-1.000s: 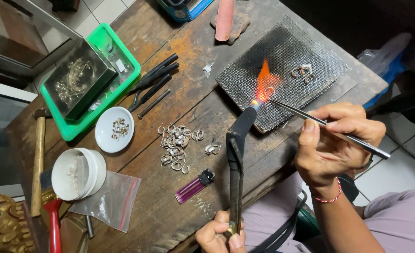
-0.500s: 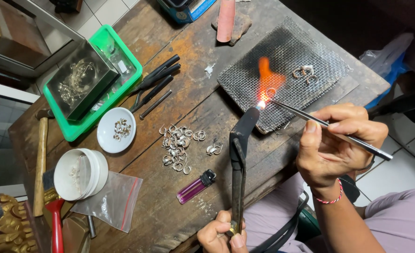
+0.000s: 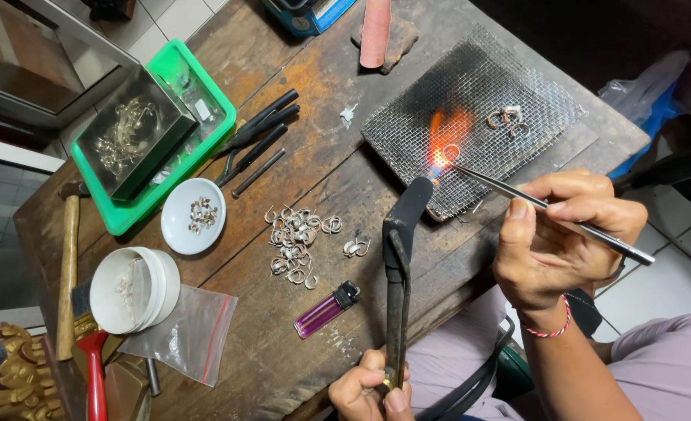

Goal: Soldering small metal rings together using a blowtorch and tweezers on a soldering block

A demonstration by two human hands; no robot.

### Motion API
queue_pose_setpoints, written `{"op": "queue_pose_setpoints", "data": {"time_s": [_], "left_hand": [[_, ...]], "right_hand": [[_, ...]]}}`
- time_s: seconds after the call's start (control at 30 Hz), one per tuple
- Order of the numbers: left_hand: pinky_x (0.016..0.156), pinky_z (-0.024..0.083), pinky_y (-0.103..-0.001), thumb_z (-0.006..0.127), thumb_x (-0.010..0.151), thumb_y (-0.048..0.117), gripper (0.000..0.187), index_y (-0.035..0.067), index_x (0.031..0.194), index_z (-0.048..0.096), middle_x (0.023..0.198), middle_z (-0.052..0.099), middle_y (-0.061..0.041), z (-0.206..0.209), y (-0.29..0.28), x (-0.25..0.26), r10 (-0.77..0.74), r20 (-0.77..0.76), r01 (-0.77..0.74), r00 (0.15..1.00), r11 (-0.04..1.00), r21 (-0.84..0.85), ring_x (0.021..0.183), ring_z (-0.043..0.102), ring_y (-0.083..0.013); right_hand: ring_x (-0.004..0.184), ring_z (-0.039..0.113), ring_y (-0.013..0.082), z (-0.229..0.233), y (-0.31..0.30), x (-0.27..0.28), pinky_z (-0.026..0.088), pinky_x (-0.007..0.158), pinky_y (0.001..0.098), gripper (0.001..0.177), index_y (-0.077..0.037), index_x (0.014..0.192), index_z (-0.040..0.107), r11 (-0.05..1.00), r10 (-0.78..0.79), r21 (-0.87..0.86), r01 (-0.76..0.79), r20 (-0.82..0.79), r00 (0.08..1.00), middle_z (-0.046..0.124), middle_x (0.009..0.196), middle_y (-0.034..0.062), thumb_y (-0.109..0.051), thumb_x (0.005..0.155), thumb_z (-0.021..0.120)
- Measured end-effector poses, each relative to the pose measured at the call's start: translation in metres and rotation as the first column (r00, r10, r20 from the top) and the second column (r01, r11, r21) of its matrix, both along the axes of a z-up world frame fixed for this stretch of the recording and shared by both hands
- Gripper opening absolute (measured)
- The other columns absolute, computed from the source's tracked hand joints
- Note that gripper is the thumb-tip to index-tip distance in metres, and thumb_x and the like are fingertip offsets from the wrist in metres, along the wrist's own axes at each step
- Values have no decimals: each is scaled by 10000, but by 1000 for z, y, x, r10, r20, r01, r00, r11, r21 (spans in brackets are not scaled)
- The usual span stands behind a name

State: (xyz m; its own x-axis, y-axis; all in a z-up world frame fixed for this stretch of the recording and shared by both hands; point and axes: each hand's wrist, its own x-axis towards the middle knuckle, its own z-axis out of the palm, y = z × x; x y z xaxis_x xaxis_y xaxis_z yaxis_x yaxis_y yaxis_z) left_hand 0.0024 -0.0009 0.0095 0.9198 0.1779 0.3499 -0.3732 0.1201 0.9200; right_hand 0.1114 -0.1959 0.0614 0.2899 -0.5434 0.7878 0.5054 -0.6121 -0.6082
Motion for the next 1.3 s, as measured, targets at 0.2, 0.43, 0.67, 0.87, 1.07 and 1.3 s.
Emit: {"op": "queue_pose_setpoints", "data": {"time_s": [0.2, 0.43, 0.67, 0.87, 1.07, 1.3], "left_hand": [[374, 295, -207, 630, 975, 330, 363, 69, 1031, 383, 686, 561, -258, -5, 0, -4, 8, -29, -9, 1000, 999, -48, 489, 405, -143], [461, 492, -300, 566, 885, -115, 109, -65, 917, 474, 897, 608, -398, 21, 78, 6, -383, -303, 333, 873, 921, -204, 538, 610, -305], [537, 411, -217, 447, 933, 296, 372, 20, 1170, 371, 928, 574, -261, 17, 55, 26, -476, -397, 420, 784, 879, -225, 552, 483, -136], [395, 265, -203, 457, 963, 234, 210, 101, 1083, 349, 692, 520, -195, 35, 4, 24, 121, 91, -127, 988, 990, 67, 423, 309, -105], [385, 260, -208, 443, 953, 245, 197, 109, 1056, 344, 692, 532, -187, 44, 2, 23, 117, 38, -120, 992, 989, 90, 418, 311, -113], [374, 244, -198, 468, 961, 280, 216, 126, 1055, 350, 678, 532, -187, 38, 2, 24, 129, 31, -131, 991, 989, 72, 414, 306, -110]], "right_hand": [[771, 554, 314, 2, 1, 0, 426, 799, 408, 265, -52, 1028, 341, 1000, -9, -4, 9, 0, 1000, 523, 869, 215, 13, 991, 596], [759, 558, 319, -3, 1, -3, 432, 759, 407, 252, -45, 1024, 362, 1000, -19, 22, 18, 26, 999, 464, 901, 197, 13, 981, 604], [756, 526, 294, 3, 9, -10, 452, 779, 386, 284, -106, 1065, 326, 995, 48, 84, -51, 38, 998, 527, 891, 199, -54, 988, 594], [680, 556, 269, -17, 16, -18, 435, 689, 375, 272, -92, 976, 399, 965, 261, -6, -261, 19, 965, 584, 835, 197, -23, 912, 654], [696, 600, 267, -16, 18, -25, 456, 736, 400, 254, -73, 826, 471, 919, 381, -34, -392, -173, 908, 638, 845, 176, 14, 855, 708], [717, 618, 284, 1, 21, -22, 496, 691, 374, 245, -56, 936, 455, 895, 360, -189, -405, -232, 904, 637, 863, 192, 8, 904, 690]]}}
